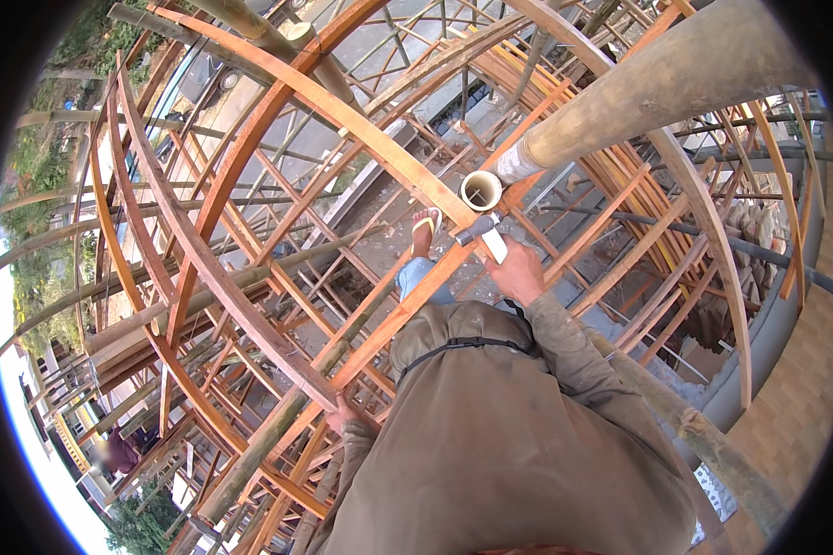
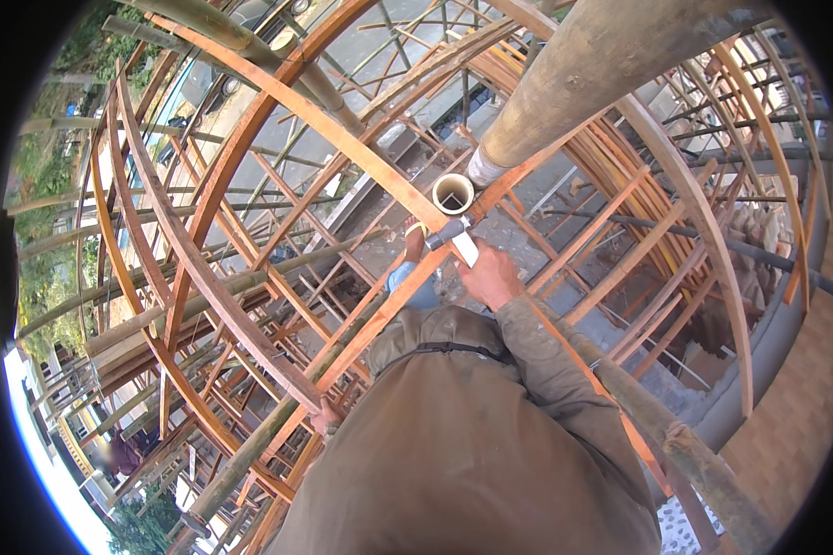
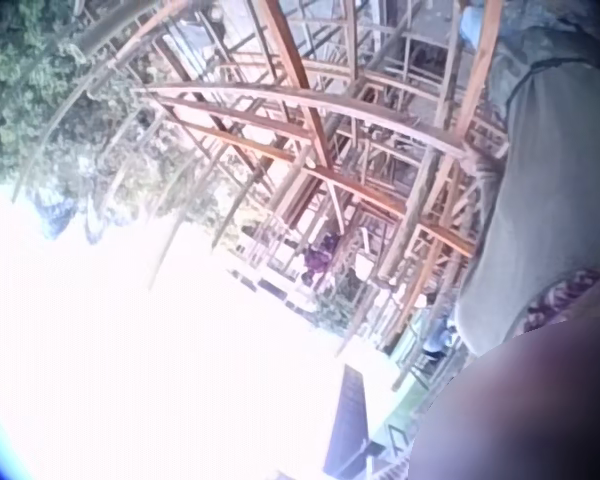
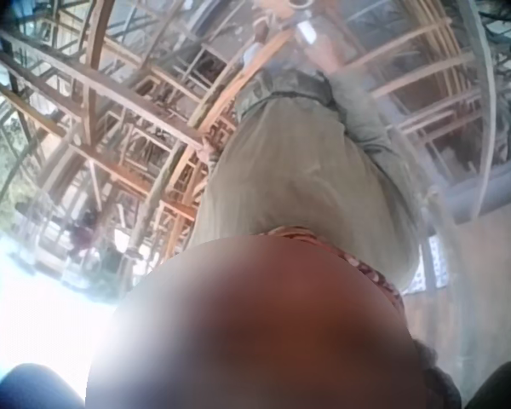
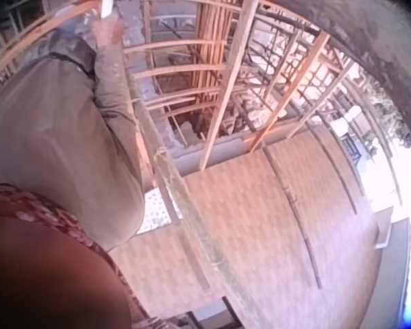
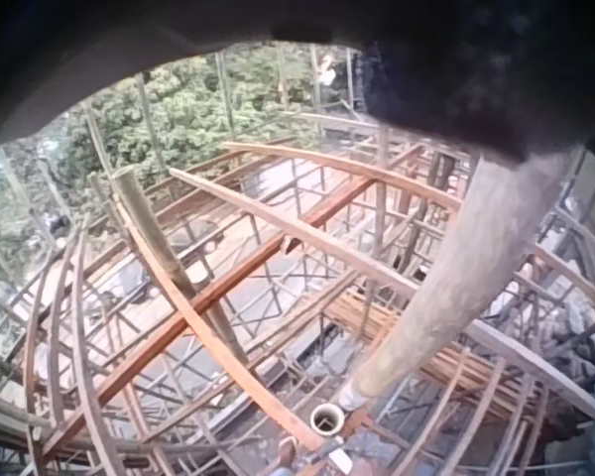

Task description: The person assembles a wooden scaffolding structure by positioning and securing wooden planks and bamboo poles. They use a hammer to drive nails into joints, adjust plank positions, and climb the structure to reach higher sections.

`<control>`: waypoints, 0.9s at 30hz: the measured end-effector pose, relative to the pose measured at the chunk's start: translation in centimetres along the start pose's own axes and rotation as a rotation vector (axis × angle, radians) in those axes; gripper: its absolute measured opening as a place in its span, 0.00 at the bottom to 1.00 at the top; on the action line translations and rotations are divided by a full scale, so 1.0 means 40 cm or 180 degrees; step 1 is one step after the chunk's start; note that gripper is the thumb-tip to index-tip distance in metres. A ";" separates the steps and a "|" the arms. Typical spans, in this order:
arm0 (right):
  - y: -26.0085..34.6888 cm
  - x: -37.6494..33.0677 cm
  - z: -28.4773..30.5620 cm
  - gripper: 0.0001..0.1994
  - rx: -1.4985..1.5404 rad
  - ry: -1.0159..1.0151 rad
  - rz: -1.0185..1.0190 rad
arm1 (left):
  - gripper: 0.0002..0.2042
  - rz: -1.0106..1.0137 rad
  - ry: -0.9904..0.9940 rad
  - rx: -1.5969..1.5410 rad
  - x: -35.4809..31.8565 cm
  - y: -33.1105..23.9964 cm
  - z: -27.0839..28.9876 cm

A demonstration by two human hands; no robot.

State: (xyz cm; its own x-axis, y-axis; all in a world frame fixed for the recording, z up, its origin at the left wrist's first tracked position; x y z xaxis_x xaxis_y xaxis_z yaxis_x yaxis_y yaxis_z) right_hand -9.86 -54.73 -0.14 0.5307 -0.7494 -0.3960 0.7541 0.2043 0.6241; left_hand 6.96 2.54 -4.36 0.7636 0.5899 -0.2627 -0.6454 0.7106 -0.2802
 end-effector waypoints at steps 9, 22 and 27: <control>-0.006 0.001 -0.010 0.24 0.0219 -0.0116 0.0090 | 0.30 -0.0217 0.0380 -0.0475 0.012 0.014 -0.012; -0.012 0.007 -0.036 0.25 0.0268 0.0037 -0.0023 | 0.25 0.0020 0.0624 -0.1329 0.035 0.050 -0.044; -0.006 0.005 -0.034 0.28 0.0163 0.0047 0.0003 | 0.28 -0.0155 0.0368 -0.0511 0.006 0.012 -0.011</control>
State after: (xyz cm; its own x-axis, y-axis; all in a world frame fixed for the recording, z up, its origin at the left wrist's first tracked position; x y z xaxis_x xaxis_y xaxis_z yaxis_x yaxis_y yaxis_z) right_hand -9.40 -54.07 -1.30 0.5374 -0.7398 -0.4049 0.7330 0.1723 0.6581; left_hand 6.82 2.87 -4.98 0.7924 0.5016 -0.3470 -0.6099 0.6615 -0.4364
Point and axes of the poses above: each hand's wrist, its own x-axis towards the middle knuckle, its own z-axis out of the back of the hand, y = z × x, the point moved 6 cm from there along x, towards the middle knuckle, and after that the axes turned 6 degrees about z, right-handed, at the moved point
